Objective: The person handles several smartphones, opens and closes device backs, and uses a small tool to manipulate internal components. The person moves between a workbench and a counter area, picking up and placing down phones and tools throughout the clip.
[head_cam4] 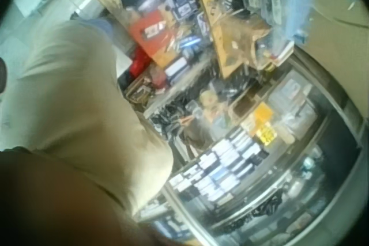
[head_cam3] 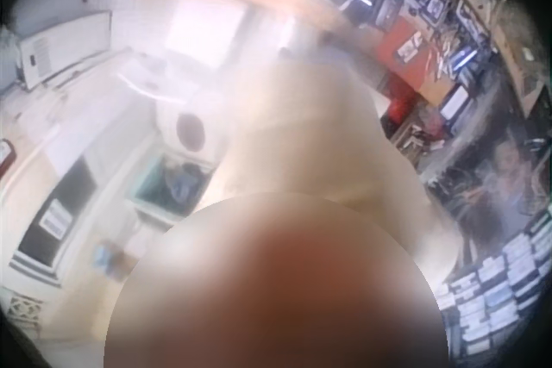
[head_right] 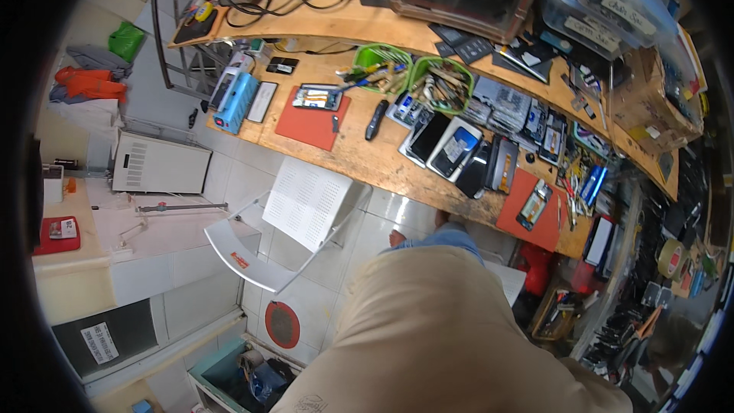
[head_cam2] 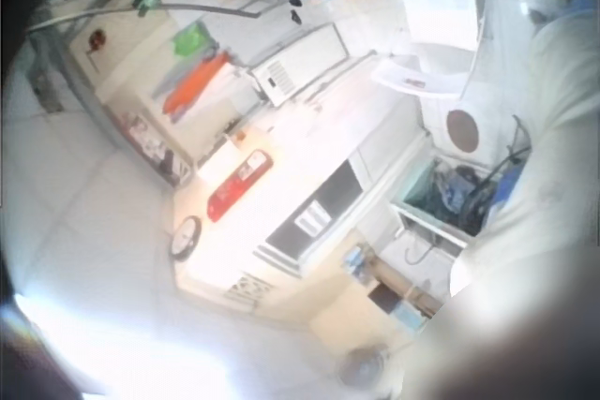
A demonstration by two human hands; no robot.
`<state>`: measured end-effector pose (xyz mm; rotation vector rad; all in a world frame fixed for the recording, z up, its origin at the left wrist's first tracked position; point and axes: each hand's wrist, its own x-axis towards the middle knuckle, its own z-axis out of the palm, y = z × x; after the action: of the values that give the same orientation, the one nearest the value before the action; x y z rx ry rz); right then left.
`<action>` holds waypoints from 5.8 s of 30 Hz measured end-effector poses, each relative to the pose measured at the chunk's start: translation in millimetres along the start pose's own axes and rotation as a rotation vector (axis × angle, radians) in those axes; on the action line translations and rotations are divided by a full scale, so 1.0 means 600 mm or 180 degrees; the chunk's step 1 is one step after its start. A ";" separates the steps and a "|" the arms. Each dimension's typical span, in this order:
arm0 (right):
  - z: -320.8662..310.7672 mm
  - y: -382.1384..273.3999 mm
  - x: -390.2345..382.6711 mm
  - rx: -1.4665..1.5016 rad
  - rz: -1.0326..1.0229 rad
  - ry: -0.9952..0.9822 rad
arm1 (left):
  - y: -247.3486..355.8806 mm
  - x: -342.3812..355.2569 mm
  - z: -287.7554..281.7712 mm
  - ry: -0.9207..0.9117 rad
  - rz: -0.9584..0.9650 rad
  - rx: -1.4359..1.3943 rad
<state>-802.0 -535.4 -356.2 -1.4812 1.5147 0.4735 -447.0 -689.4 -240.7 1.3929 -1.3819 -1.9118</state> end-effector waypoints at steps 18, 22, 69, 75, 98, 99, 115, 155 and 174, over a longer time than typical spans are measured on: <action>0.060 0.032 -0.035 -0.0197 0.0389 0.0012 | -0.099 -0.137 -0.066 -0.0007 -0.0322 -0.0083; 0.076 0.034 -0.051 -0.0330 0.0462 -0.0050 | -0.126 -0.170 -0.078 -0.0209 -0.0403 -0.0074; -0.077 -0.014 0.202 -0.1334 -0.0727 -0.0337 | -0.378 0.147 0.061 -0.1404 -0.0407 0.1762; -0.111 0.136 0.144 -0.0559 -0.0680 -0.0399 | -0.321 0.205 0.207 -0.1288 -0.1404 0.2922; -0.008 0.116 0.154 -0.0975 -0.1128 -0.1244 | -0.348 0.168 0.383 -0.2104 -0.1268 0.3198; -0.001 0.121 0.163 -0.0885 -0.1080 -0.1081 | -0.356 0.155 0.376 -0.1461 -0.1251 0.3259; 0.063 0.267 0.293 -0.0895 -0.0520 0.0062 | -0.619 0.450 0.451 -0.2300 -0.0414 0.3757; 0.125 0.251 0.466 0.0002 -0.1237 0.0938 | -0.216 0.426 0.265 0.3018 0.2553 0.0685; -0.021 0.277 0.146 0.1532 -0.3044 -0.0092 | -0.260 0.450 0.263 0.3460 0.2552 0.2209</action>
<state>-945.4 -562.1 -475.0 -1.5777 0.6709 -0.4109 -666.1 -753.9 -505.4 1.4187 -1.6010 -0.0546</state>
